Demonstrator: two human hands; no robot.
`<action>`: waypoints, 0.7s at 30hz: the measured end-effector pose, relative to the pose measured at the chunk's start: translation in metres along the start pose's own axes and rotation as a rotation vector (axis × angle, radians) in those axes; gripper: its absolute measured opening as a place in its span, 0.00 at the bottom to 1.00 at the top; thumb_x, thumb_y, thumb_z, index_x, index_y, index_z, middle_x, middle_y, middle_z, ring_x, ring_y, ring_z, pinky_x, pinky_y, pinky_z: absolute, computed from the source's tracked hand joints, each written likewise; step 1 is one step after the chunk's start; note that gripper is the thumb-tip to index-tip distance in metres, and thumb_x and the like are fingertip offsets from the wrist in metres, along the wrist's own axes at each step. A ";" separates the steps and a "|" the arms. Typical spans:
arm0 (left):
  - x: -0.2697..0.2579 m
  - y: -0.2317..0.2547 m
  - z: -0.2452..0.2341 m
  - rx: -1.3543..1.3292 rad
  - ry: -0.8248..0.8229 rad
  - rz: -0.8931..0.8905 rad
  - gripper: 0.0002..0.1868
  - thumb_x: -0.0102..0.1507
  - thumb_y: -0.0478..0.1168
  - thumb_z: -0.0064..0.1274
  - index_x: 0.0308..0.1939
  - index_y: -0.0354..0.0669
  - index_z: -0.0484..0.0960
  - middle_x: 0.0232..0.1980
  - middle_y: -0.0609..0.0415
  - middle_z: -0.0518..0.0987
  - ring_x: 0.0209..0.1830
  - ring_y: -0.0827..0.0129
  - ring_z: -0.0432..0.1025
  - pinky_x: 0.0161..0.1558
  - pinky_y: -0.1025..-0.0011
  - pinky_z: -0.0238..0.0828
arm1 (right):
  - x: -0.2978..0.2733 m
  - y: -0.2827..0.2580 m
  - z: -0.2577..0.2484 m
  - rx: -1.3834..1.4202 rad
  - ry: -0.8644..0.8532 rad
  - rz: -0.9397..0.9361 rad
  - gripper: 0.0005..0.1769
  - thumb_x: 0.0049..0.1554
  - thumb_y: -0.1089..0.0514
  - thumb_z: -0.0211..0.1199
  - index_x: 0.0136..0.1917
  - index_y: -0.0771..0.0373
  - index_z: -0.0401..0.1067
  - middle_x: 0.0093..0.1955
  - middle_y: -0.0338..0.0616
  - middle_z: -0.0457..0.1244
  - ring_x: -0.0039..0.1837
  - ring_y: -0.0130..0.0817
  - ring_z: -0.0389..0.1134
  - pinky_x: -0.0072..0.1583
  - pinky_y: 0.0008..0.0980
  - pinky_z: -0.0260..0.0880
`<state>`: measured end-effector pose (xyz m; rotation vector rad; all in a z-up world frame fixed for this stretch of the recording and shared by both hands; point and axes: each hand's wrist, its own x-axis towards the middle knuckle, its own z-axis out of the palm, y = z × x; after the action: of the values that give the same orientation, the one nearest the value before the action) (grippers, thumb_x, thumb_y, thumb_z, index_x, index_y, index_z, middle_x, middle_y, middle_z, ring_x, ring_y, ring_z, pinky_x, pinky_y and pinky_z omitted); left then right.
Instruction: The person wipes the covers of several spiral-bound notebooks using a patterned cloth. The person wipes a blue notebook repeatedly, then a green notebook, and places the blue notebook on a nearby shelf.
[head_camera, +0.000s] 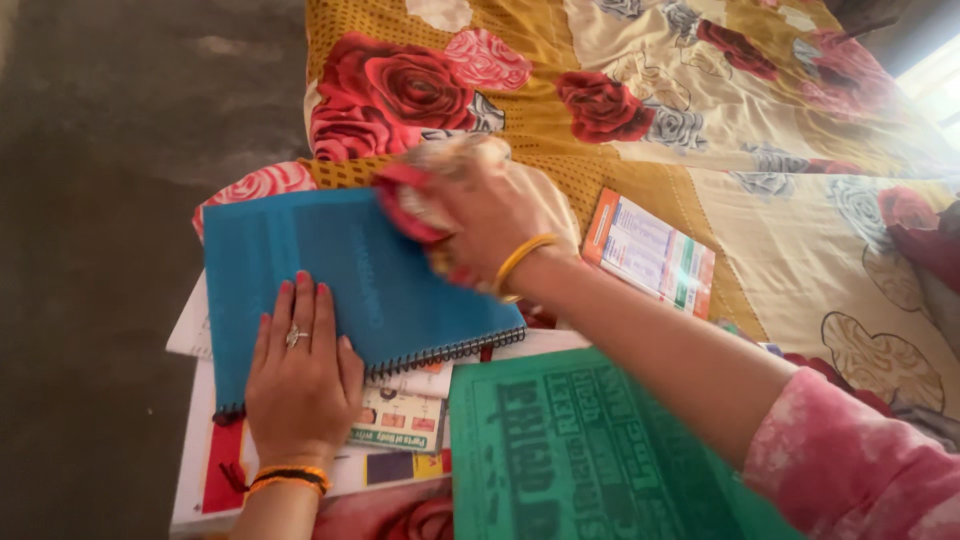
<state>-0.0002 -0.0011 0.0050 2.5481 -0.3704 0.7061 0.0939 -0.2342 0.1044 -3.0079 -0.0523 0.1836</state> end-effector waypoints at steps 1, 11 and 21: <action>0.000 0.000 0.000 -0.004 -0.001 0.000 0.29 0.64 0.43 0.43 0.68 0.33 0.73 0.76 0.41 0.68 0.76 0.50 0.62 0.73 0.53 0.57 | 0.005 -0.014 0.009 -0.113 0.116 -0.314 0.42 0.49 0.47 0.68 0.76 0.43 0.61 0.71 0.52 0.58 0.66 0.53 0.65 0.63 0.51 0.69; 0.001 0.001 -0.003 0.018 -0.022 -0.006 0.30 0.64 0.42 0.43 0.69 0.33 0.73 0.76 0.42 0.68 0.77 0.52 0.62 0.73 0.54 0.58 | 0.058 0.047 0.066 -0.238 0.404 -0.588 0.42 0.44 0.46 0.73 0.72 0.42 0.66 0.74 0.50 0.52 0.70 0.63 0.57 0.69 0.57 0.62; 0.003 0.002 -0.004 0.075 -0.011 0.013 0.29 0.64 0.43 0.43 0.67 0.33 0.74 0.75 0.42 0.69 0.76 0.52 0.63 0.72 0.55 0.59 | 0.047 -0.017 0.004 -0.234 0.550 -0.648 0.40 0.46 0.52 0.71 0.72 0.45 0.66 0.74 0.43 0.57 0.76 0.54 0.54 0.70 0.59 0.53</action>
<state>0.0000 -0.0009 0.0107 2.6232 -0.3707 0.7242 0.1395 -0.2153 0.0966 -2.9453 -1.0198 -0.7434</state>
